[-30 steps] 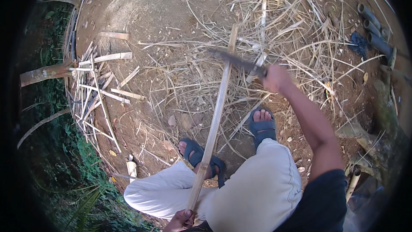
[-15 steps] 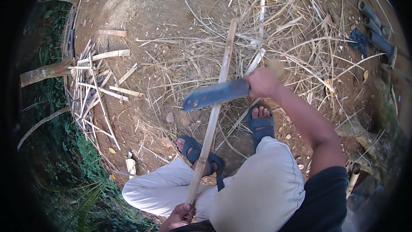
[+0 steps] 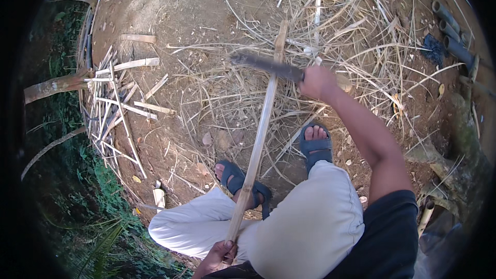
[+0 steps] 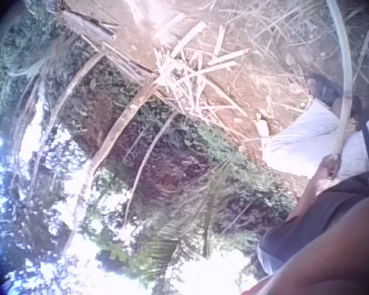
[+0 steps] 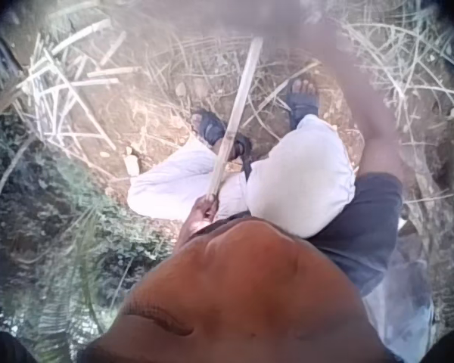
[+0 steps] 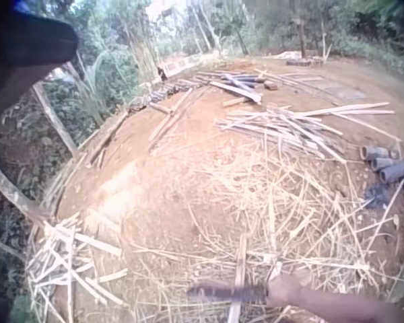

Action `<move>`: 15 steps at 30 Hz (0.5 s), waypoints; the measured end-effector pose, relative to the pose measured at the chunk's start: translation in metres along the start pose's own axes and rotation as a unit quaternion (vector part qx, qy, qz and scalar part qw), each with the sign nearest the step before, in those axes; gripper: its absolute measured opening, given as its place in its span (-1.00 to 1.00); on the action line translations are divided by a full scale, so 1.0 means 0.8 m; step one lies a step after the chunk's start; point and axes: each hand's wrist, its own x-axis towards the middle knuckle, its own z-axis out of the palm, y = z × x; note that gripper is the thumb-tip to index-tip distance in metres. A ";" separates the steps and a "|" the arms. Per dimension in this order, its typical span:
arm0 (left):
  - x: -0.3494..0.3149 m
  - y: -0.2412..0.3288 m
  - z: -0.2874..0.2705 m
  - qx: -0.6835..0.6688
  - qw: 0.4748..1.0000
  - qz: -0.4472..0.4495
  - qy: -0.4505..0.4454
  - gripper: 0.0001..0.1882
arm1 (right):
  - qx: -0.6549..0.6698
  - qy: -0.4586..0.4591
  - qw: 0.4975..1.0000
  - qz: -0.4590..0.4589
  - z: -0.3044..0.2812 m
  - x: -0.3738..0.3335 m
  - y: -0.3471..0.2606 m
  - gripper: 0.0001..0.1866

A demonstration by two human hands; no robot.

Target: The person shaves a thin strip of bamboo by hand using a large blade, repeatedly scraping it across the surface to smooth it.

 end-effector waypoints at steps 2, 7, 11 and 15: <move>0.001 -0.005 -0.003 -0.023 1.000 0.007 0.000 -0.59 | -0.042 -0.035 0.998 -0.020 -0.011 0.004 -0.005 -0.64; 0.009 0.008 0.010 0.030 0.999 0.037 0.002 -0.60 | 0.062 0.029 0.994 0.081 -0.007 0.023 0.027 -0.66; 0.005 -0.008 -0.016 0.006 0.999 0.016 -0.038 -0.60 | -0.064 0.009 0.997 -0.046 -0.025 0.016 0.026 -0.66; 0.008 0.008 -0.010 0.029 0.999 0.012 -0.039 -0.59 | -0.021 0.020 0.995 0.091 -0.029 0.036 0.053 -0.67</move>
